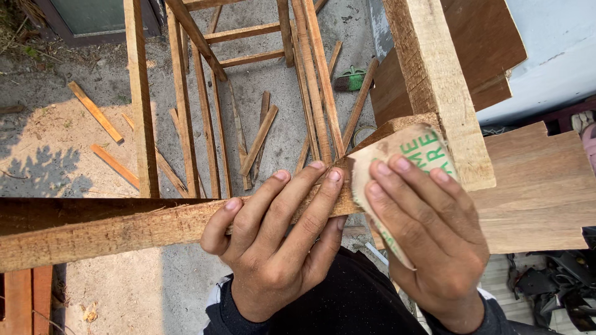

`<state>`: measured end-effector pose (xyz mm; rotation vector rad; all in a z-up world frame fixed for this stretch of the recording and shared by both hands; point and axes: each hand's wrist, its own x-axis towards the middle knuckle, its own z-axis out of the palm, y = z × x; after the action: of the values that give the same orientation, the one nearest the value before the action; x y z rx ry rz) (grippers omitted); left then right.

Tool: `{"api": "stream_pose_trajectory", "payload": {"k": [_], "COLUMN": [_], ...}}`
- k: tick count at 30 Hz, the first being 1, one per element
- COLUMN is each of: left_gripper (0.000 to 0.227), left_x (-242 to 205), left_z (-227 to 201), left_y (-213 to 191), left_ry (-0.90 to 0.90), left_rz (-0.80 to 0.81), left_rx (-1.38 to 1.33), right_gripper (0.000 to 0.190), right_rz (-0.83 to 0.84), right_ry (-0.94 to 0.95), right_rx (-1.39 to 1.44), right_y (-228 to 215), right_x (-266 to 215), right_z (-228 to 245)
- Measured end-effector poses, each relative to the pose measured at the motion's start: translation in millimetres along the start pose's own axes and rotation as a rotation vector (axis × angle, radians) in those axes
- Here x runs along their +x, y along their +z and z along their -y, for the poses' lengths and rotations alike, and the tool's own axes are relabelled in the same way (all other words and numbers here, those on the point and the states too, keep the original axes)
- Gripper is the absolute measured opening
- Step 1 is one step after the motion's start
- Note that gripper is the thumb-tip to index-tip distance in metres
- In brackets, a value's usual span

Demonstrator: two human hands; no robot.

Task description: The person is sanding the surface and edges of a wooden frame structure using a piece of sandpaper.

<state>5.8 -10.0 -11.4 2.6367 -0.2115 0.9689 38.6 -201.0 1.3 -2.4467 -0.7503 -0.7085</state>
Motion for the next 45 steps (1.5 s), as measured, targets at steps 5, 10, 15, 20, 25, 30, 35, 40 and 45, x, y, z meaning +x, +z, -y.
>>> {"api": "stream_pose_trajectory", "payload": {"k": [5, 10, 15, 20, 25, 30, 35, 40, 45], "left_gripper": [0.028, 0.027, 0.028, 0.028, 0.029, 0.027, 0.028, 0.031, 0.04], "left_x": [-1, -3, -3, -3, -2, 0, 2, 6, 8], "left_z": [-1, 0, -1, 0, 0, -2, -5, -8, -11], "left_y": [1, 4, 6, 3, 3, 2, 3, 0, -22], "left_ry": [0.017, 0.007, 0.018, 0.01, 0.008, 0.0, -0.023, -0.042, -0.068], "left_rz": [-0.001, -0.023, -0.034, -0.026, -0.011, -0.016, -0.011, 0.032, 0.2], "left_rx": [0.003, -0.005, 0.02, 0.015, 0.0, 0.005, -0.003, -0.021, -0.019], "right_gripper": [0.016, 0.026, 0.028, 0.026, 0.027, 0.029, 0.03, 0.018, 0.021], "right_rz": [0.0, -0.003, 0.026, 0.002, 0.106, 0.067, 0.09, -0.053, -0.052], "right_ry": [0.147, -0.001, -0.011, -0.045, -0.039, 0.09, -0.058, 0.216, 0.157], "right_rx": [0.099, 0.017, 0.085, 0.0, 0.062, 0.13, 0.028, 0.057, 0.033], "right_y": [-17, -4, -13, -6, -16, -29, -6, -21, 0], "right_x": [4, 2, 10, 12, 13, 19, 7, 6, 6], "right_z": [-8, 7, 0, -8, -6, -12, 9, -5, 19]}}
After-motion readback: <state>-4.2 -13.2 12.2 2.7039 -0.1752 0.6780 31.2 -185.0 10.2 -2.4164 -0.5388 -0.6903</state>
